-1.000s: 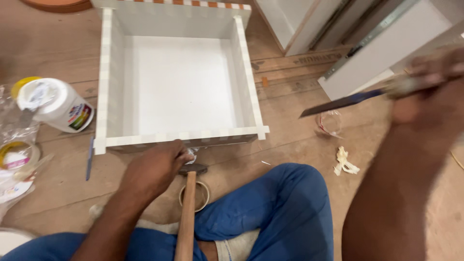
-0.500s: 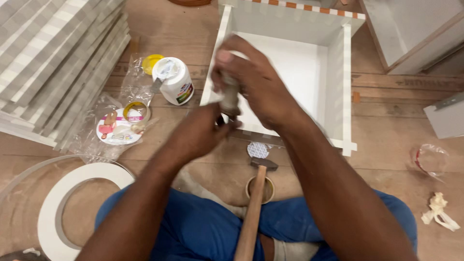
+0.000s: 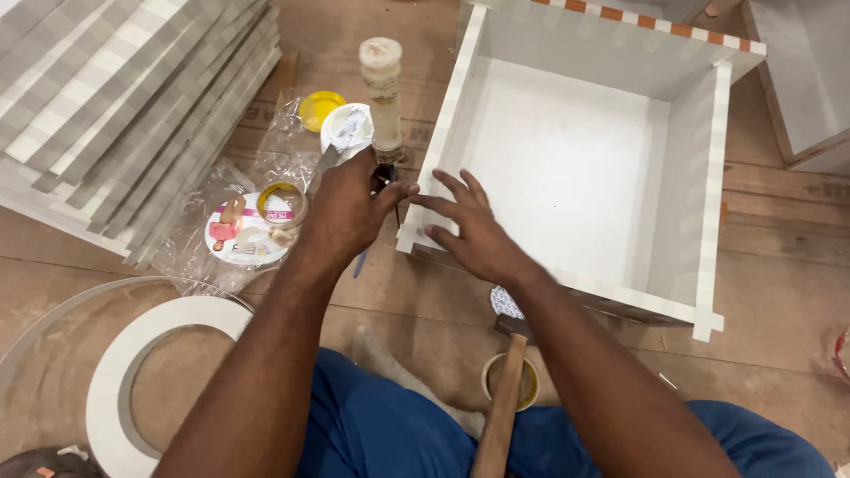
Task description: The person applies adhesive to the edge of a white drawer and presses a strip of edge banding onto it. They then use a hammer to tap the banding into place and apply more adhesive to the corners of the drawer.
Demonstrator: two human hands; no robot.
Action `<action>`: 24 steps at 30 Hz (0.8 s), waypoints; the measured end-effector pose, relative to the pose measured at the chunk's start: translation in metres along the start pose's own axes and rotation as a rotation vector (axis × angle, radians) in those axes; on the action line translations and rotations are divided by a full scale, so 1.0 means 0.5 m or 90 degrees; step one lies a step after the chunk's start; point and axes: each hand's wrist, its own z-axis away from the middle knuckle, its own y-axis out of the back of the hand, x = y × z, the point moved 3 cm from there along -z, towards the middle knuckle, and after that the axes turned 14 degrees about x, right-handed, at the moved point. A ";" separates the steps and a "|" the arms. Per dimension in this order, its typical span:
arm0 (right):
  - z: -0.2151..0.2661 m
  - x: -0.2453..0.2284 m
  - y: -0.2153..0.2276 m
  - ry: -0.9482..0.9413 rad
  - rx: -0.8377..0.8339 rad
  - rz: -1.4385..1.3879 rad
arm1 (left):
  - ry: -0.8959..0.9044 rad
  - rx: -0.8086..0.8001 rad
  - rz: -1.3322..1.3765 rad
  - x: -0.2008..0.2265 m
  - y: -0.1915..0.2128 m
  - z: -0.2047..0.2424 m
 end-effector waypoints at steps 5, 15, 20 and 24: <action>-0.018 0.055 -0.031 0.021 -0.038 0.029 | -0.050 -0.001 0.064 -0.016 -0.005 0.013; -0.021 0.039 -0.033 0.029 -0.068 0.084 | 0.028 -0.063 0.072 -0.007 0.006 0.037; -0.016 0.025 -0.031 0.013 -0.054 0.121 | 0.078 -0.036 0.127 -0.001 0.004 0.054; -0.024 0.036 -0.036 0.015 -0.066 0.117 | 0.092 -0.027 0.169 0.003 -0.012 0.064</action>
